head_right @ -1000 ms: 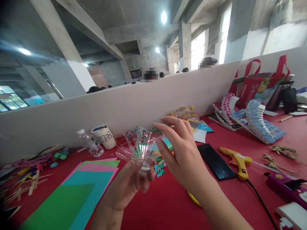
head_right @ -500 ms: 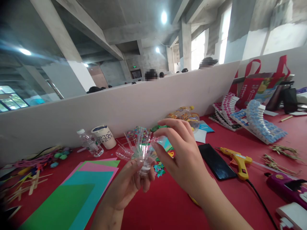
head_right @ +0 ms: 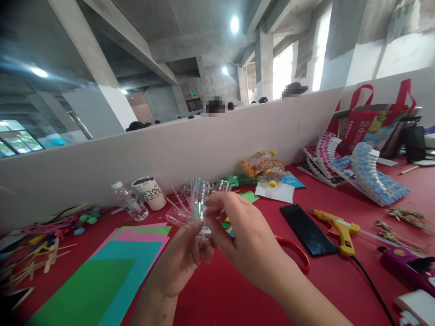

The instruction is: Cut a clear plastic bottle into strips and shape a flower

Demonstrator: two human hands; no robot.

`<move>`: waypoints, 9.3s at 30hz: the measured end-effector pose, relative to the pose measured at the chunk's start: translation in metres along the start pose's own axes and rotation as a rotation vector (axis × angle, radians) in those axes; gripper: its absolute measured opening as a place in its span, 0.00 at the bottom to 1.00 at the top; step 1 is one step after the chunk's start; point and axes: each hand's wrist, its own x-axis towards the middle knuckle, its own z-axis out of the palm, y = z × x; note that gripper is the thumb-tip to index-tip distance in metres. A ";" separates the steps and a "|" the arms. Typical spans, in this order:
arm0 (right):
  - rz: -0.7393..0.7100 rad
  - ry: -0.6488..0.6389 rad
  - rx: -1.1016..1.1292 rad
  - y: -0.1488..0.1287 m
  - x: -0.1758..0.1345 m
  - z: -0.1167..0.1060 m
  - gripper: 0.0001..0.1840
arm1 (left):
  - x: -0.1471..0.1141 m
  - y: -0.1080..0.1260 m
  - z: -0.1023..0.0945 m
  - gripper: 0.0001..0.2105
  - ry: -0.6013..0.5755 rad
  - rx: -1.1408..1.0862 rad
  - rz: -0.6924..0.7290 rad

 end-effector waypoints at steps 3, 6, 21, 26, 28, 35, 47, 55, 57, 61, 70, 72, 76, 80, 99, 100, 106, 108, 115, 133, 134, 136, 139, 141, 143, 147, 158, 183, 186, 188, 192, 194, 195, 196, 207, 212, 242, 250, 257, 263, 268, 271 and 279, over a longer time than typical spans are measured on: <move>0.045 -0.009 0.079 0.003 0.002 0.005 0.18 | 0.000 0.000 0.000 0.11 0.002 -0.024 0.007; 0.114 0.007 0.160 0.005 0.003 0.009 0.22 | 0.000 0.001 0.000 0.11 0.001 -0.029 0.009; -0.149 -0.064 -0.096 0.003 0.003 0.016 0.07 | -0.001 0.003 0.001 0.12 0.020 -0.095 0.056; -0.192 0.000 -0.139 0.003 0.001 0.023 0.09 | -0.003 0.005 0.006 0.13 -0.007 -0.125 0.070; -0.190 0.052 -0.130 0.001 0.001 0.026 0.09 | -0.003 0.004 0.005 0.12 -0.003 -0.148 0.081; -0.065 0.197 -0.080 -0.004 -0.002 0.034 0.07 | -0.007 0.001 0.003 0.13 0.064 -0.192 0.078; 0.181 0.178 -0.018 -0.002 0.001 0.023 0.09 | -0.004 0.004 0.004 0.09 -0.007 0.015 0.105; 0.095 0.131 -0.048 -0.003 0.000 0.021 0.08 | -0.004 0.004 0.006 0.10 0.006 0.007 0.081; 0.081 0.128 -0.048 -0.003 0.001 0.021 0.08 | -0.004 0.004 0.006 0.10 0.000 0.022 0.079; -0.016 0.144 -0.092 -0.005 0.001 0.022 0.06 | -0.004 0.005 0.005 0.09 0.008 0.039 0.097; -0.016 0.254 -0.184 -0.009 0.002 0.004 0.08 | -0.003 0.005 0.002 0.10 0.031 0.059 0.041; -0.040 0.288 -0.227 -0.006 0.005 -0.006 0.08 | -0.003 0.004 0.001 0.12 0.013 0.064 0.023; -0.078 0.277 -0.344 0.002 0.010 -0.018 0.12 | -0.003 0.001 0.000 0.12 -0.023 0.081 -0.019; -0.080 0.230 -0.372 0.010 0.012 -0.019 0.13 | -0.001 -0.002 0.000 0.12 -0.031 0.109 -0.045; -0.188 0.287 -0.497 0.007 0.013 -0.025 0.03 | 0.002 -0.005 -0.001 0.12 0.016 0.165 -0.018; -0.185 0.285 -0.475 0.007 0.013 -0.026 0.03 | 0.002 -0.004 -0.002 0.12 0.015 0.161 -0.015; -0.088 0.124 -0.208 0.004 0.010 -0.022 0.04 | 0.002 -0.003 -0.001 0.12 0.009 0.124 -0.020; 0.027 0.090 -0.071 0.002 0.007 -0.018 0.03 | 0.002 -0.003 -0.001 0.12 0.011 0.116 -0.021; 0.241 -0.004 0.316 -0.004 0.006 -0.005 0.10 | 0.000 -0.001 0.001 0.11 0.022 0.078 -0.004; 0.119 0.062 0.032 -0.002 0.001 0.017 0.25 | -0.002 0.003 0.006 0.09 0.030 0.034 0.035; 0.090 0.070 -0.005 -0.002 0.000 0.019 0.26 | -0.002 0.003 0.005 0.09 0.025 0.032 0.033; 0.032 0.080 -0.056 -0.001 -0.002 0.024 0.27 | -0.002 0.003 0.004 0.10 0.013 0.021 0.035; -0.012 0.098 -0.041 -0.001 -0.004 0.031 0.27 | -0.004 0.004 0.004 0.10 0.010 -0.002 0.051; -0.008 0.129 -0.010 -0.001 -0.005 0.033 0.29 | -0.005 0.006 0.004 0.09 0.021 -0.001 0.059; -0.009 0.167 -0.003 0.000 -0.005 0.034 0.30 | -0.006 0.006 0.004 0.09 0.031 0.016 0.067; -0.029 0.187 -0.014 0.000 -0.006 0.033 0.29 | -0.007 0.005 0.005 0.10 0.037 0.013 0.072; -0.024 0.219 -0.039 -0.002 -0.006 0.038 0.30 | -0.007 0.006 0.003 0.09 0.034 -0.069 0.072; -0.019 0.228 -0.032 -0.011 -0.005 0.013 0.26 | -0.003 0.001 -0.001 0.10 -0.058 0.064 0.014; -0.052 0.296 -0.175 -0.009 0.001 -0.003 0.16 | -0.002 0.000 -0.002 0.13 -0.060 0.100 -0.011; -0.075 0.315 -0.266 -0.006 0.006 -0.012 0.13 | -0.002 -0.001 -0.002 0.14 -0.060 0.117 -0.024; -0.095 0.300 -0.385 0.003 0.011 -0.021 0.13 | 0.000 -0.003 0.001 0.14 -0.060 0.107 -0.049; -0.100 0.280 -0.400 0.006 0.012 -0.021 0.13 | 0.001 -0.003 0.002 0.14 -0.063 0.098 -0.055; -0.101 0.266 -0.404 0.007 0.012 -0.020 0.13 | 0.001 -0.003 0.002 0.14 -0.064 0.095 -0.057; -0.098 0.252 -0.408 0.007 0.012 -0.020 0.13 | 0.001 -0.003 0.002 0.14 -0.066 0.095 -0.062; -0.127 0.249 -0.396 0.003 0.012 -0.019 0.10 | 0.000 -0.006 0.000 0.13 -0.063 0.075 -0.059; -0.158 0.244 -0.402 0.004 0.011 -0.017 0.14 | 0.000 -0.005 0.000 0.13 -0.055 0.055 -0.059; -0.263 -0.309 -0.108 -0.018 -0.003 -0.027 0.11 | -0.002 0.010 -0.003 0.24 0.177 0.120 0.271; -0.173 -0.343 -0.005 -0.015 0.001 -0.022 0.10 | -0.006 0.014 -0.008 0.14 0.104 0.159 0.257; -0.061 -0.185 -0.015 -0.005 0.004 -0.014 0.07 | -0.006 0.007 -0.001 0.09 -0.004 0.223 0.074; 0.108 -0.130 0.039 0.001 0.004 -0.005 0.13 | -0.002 0.002 0.000 0.10 -0.059 0.167 0.029; 0.019 -0.128 -0.015 0.002 0.004 0.002 0.09 | -0.002 0.003 0.001 0.11 -0.038 0.151 0.039; -0.027 -0.125 -0.067 0.001 0.003 0.006 0.09 | -0.002 0.002 0.000 0.10 -0.033 0.129 0.053; -0.137 -0.065 -0.108 0.003 0.002 0.014 0.08 | -0.001 0.002 0.000 0.11 -0.038 0.091 0.043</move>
